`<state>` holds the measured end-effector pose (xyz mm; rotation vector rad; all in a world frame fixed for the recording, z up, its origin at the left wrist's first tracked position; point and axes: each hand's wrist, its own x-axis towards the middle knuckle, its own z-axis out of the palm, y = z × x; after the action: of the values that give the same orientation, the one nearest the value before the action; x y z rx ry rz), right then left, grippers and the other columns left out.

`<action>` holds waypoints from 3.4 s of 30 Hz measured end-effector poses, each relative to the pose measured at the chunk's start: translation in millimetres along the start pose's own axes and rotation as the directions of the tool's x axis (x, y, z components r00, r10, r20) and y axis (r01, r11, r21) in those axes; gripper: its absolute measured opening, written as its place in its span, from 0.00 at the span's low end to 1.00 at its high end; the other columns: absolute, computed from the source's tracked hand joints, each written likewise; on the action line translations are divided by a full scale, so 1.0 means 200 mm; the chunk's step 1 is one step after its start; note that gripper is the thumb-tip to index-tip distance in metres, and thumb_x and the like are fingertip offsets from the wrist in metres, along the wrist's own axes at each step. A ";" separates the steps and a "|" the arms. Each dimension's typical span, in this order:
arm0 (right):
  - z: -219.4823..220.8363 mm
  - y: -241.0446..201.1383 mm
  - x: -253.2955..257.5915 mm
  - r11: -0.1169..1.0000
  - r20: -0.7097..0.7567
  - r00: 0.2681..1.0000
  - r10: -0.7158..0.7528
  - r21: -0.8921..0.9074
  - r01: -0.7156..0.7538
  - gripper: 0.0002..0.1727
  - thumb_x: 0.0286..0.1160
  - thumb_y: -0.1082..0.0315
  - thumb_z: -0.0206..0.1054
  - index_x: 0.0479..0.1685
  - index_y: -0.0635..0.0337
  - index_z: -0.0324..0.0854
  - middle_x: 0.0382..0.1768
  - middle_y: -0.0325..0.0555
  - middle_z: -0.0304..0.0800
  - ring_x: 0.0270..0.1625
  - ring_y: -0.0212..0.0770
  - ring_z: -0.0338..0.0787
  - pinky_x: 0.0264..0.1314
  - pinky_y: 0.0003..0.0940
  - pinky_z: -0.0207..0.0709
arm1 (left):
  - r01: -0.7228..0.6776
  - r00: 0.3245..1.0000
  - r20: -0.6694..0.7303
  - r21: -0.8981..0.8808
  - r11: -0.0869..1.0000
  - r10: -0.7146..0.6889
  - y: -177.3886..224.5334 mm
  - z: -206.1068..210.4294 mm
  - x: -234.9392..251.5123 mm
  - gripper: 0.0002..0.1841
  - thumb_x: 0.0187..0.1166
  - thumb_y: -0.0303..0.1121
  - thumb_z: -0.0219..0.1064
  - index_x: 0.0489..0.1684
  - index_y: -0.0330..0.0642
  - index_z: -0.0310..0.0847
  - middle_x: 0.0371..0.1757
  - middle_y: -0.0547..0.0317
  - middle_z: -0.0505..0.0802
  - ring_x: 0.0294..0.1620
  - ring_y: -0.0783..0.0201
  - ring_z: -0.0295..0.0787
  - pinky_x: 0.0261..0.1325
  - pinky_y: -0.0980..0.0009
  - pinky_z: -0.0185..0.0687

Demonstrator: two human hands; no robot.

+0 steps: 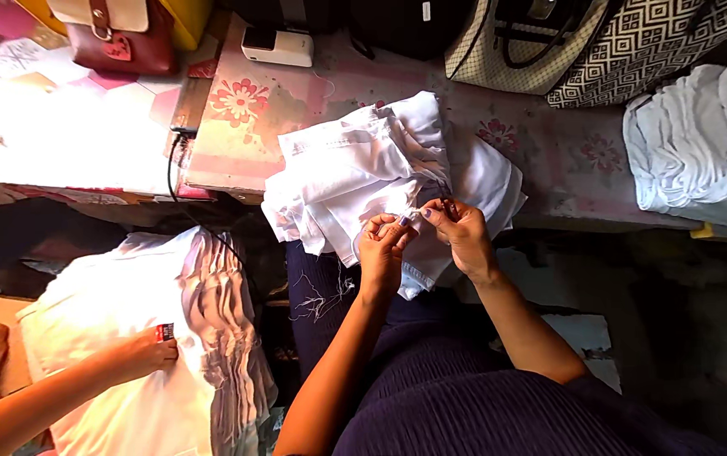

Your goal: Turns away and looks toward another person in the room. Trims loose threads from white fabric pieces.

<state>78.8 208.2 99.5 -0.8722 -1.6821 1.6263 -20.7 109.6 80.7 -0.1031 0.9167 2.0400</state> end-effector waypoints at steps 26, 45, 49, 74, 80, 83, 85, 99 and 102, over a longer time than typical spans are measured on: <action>-0.08 0.09 -0.02 0.573 0.234 0.872 -0.431 -0.675 0.464 0.20 0.85 0.52 0.64 0.45 0.63 0.89 0.24 0.44 0.88 0.24 0.36 0.84 0.28 0.34 0.77 | 0.075 0.997 -0.024 -0.062 0.995 -0.076 0.03 0.03 0.00 0.09 0.81 0.13 0.58 0.40 0.39 0.76 0.31 0.56 0.92 0.31 0.63 0.93 0.46 0.68 0.93; -0.08 0.08 -0.01 0.588 0.255 0.886 -0.388 -0.672 0.451 0.20 0.84 0.52 0.65 0.47 0.63 0.88 0.23 0.45 0.86 0.23 0.38 0.83 0.27 0.37 0.77 | -0.012 1.000 0.026 0.004 1.000 0.012 0.00 0.00 0.01 0.10 0.77 0.11 0.61 0.41 0.38 0.77 0.29 0.56 0.93 0.33 0.62 0.95 0.48 0.65 0.93; -0.07 0.09 0.00 0.572 0.255 0.879 -0.402 -0.680 0.459 0.21 0.85 0.51 0.64 0.45 0.63 0.89 0.23 0.45 0.87 0.23 0.39 0.84 0.27 0.38 0.77 | -0.018 1.000 0.025 0.010 1.000 0.017 0.00 0.00 0.01 0.09 0.77 0.11 0.61 0.41 0.37 0.76 0.29 0.56 0.93 0.33 0.62 0.94 0.48 0.65 0.93; -0.07 0.07 0.01 0.560 0.224 0.861 -0.457 -0.680 0.474 0.17 0.85 0.55 0.65 0.42 0.62 0.89 0.23 0.44 0.87 0.23 0.38 0.84 0.26 0.35 0.76 | -0.035 0.999 0.023 0.014 0.999 0.035 0.00 0.00 0.01 0.10 0.76 0.11 0.61 0.40 0.38 0.77 0.29 0.56 0.93 0.32 0.63 0.95 0.46 0.66 0.93; -0.07 0.00 0.03 0.915 0.078 0.980 -0.181 -0.351 0.197 0.15 0.91 0.63 0.54 0.52 0.62 0.84 0.24 0.30 0.74 0.23 0.20 0.69 0.28 0.18 0.66 | 0.006 1.000 0.012 0.003 1.000 -0.006 0.00 0.00 0.02 0.10 0.78 0.12 0.60 0.41 0.39 0.75 0.28 0.58 0.92 0.30 0.64 0.93 0.45 0.67 0.93; -0.01 0.02 0.08 0.928 0.143 0.975 -0.171 -0.308 0.208 0.14 0.79 0.65 0.72 0.57 0.63 0.87 0.35 0.39 0.89 0.30 0.23 0.80 0.35 0.21 0.76 | 0.007 1.000 0.015 0.000 1.000 -0.007 -0.01 0.00 0.02 0.10 0.77 0.12 0.61 0.42 0.38 0.75 0.30 0.56 0.93 0.32 0.63 0.94 0.46 0.66 0.93; 0.05 0.01 0.11 0.925 0.149 0.974 -0.170 -0.317 0.210 0.12 0.73 0.68 0.76 0.50 0.63 0.88 0.31 0.38 0.88 0.26 0.23 0.77 0.30 0.19 0.73 | 0.005 1.000 0.009 -0.002 1.000 -0.005 -0.01 -0.01 0.02 0.10 0.78 0.11 0.60 0.41 0.38 0.75 0.30 0.56 0.93 0.32 0.63 0.94 0.46 0.67 0.93; -0.08 -0.02 -0.05 0.772 0.237 0.929 -0.283 -0.519 0.368 0.20 0.88 0.57 0.60 0.56 0.65 0.87 0.33 0.41 0.90 0.30 0.25 0.82 0.37 0.24 0.78 | 0.146 0.988 -0.035 -0.094 0.985 -0.150 0.02 -0.02 0.03 0.09 0.84 0.15 0.55 0.39 0.39 0.75 0.30 0.56 0.91 0.29 0.64 0.92 0.43 0.70 0.92; -0.09 0.10 -0.08 0.517 0.281 0.827 -0.487 -0.670 0.532 0.22 0.84 0.53 0.66 0.48 0.68 0.89 0.22 0.46 0.86 0.22 0.37 0.81 0.28 0.31 0.76 | 0.156 0.987 -0.023 -0.086 0.984 -0.158 0.03 0.00 0.01 0.09 0.84 0.16 0.55 0.38 0.39 0.77 0.30 0.56 0.92 0.30 0.64 0.93 0.44 0.68 0.93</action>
<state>103.1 204.9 80.1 -0.5518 -2.3965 0.5358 -27.5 108.3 82.9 -0.2446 0.8154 1.9343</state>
